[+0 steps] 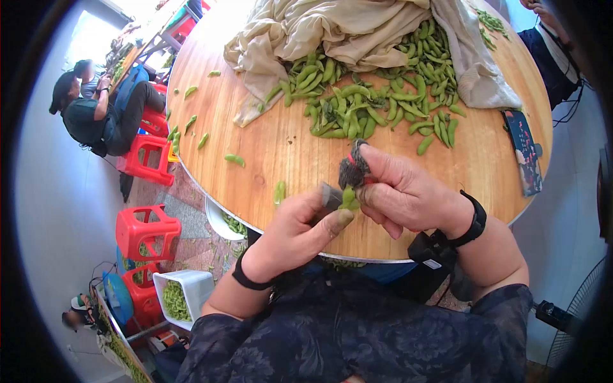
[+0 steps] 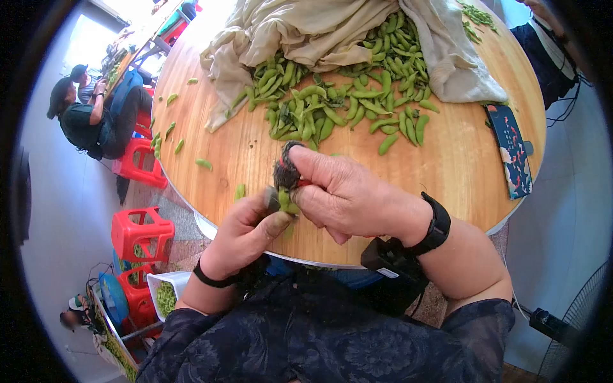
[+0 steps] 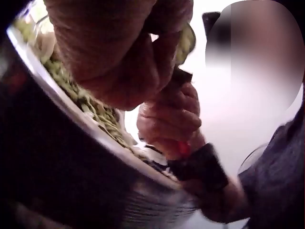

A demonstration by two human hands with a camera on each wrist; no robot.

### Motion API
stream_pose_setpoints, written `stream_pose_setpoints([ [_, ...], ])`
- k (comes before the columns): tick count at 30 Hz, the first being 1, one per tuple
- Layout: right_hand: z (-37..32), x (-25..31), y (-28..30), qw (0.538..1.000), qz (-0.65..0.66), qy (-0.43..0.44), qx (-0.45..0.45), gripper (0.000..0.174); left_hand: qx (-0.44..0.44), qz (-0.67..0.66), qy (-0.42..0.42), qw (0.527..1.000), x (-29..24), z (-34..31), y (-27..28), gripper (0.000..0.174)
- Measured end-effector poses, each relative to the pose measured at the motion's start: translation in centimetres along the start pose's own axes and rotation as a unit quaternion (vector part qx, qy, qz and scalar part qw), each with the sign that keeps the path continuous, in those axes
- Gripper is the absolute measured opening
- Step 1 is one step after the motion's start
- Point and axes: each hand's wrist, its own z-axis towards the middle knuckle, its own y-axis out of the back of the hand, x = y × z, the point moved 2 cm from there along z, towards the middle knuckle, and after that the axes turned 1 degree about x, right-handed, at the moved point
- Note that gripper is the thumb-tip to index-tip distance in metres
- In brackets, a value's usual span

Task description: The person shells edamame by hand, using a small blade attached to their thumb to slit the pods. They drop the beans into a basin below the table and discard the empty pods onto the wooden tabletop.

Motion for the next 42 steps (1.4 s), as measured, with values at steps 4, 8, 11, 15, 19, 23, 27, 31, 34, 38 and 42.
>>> stream_pose_setpoints([
  [4, 0.6, -0.8, -0.3, 0.958, -0.203, 0.161, -0.126, 0.012, -0.291, 0.153, -0.182, 0.927, -0.9, -1.4, 1.0, 0.022],
  [8, 0.7, -1.3, -1.1, 0.894, -0.334, 0.266, -0.134, 0.014, -0.165, 0.246, -0.125, 0.947, -1.3, -0.5, 1.1, 0.022],
  [11, 0.5, -1.1, -1.2, 0.915, -0.335, 0.211, -0.072, 0.015, -0.105, 0.128, -0.161, 0.973, -0.4, 0.6, 0.7, 0.023],
  [15, 0.5, -1.2, -0.9, 0.916, -0.328, 0.219, -0.072, 0.016, -0.031, 0.057, -0.153, 0.986, -0.3, 0.6, 0.5, 0.023],
  [19, 0.8, -1.5, -0.7, 0.922, -0.295, 0.231, -0.1, 0.015, -0.014, -0.015, -0.092, 0.996, 0.2, 0.2, 0.7, 0.022],
  [23, 0.7, -1.3, -1.0, 0.896, -0.354, 0.24, -0.123, 0.013, -0.041, -0.118, -0.087, 0.988, 0.3, 0.4, 0.3, 0.02],
  [27, 0.1, -0.6, -1.4, 0.866, -0.418, 0.257, -0.099, 0.014, -0.096, -0.065, -0.12, 0.986, 0.3, 0.6, 0.1, 0.025],
  [31, -0.1, -0.6, -1.6, 0.824, -0.467, 0.303, -0.105, 0.016, -0.123, -0.041, -0.106, 0.986, 0.5, 0.8, 0.0, 0.024],
  [34, -0.2, -0.6, -1.6, 0.812, -0.48, 0.307, -0.127, 0.016, -0.136, -0.07, -0.069, 0.986, 1.0, 1.2, 0.0, 0.024],
  [38, -0.5, 0.0, -1.7, 0.83, -0.438, 0.304, -0.162, 0.015, -0.158, -0.118, -0.089, 0.976, 0.6, 1.1, -0.5, 0.024],
  [42, 0.0, -0.4, -0.8, 0.862, -0.364, 0.274, -0.22, 0.013, -0.157, -0.117, -0.051, 0.979, 0.9, -0.2, 0.1, 0.024],
])
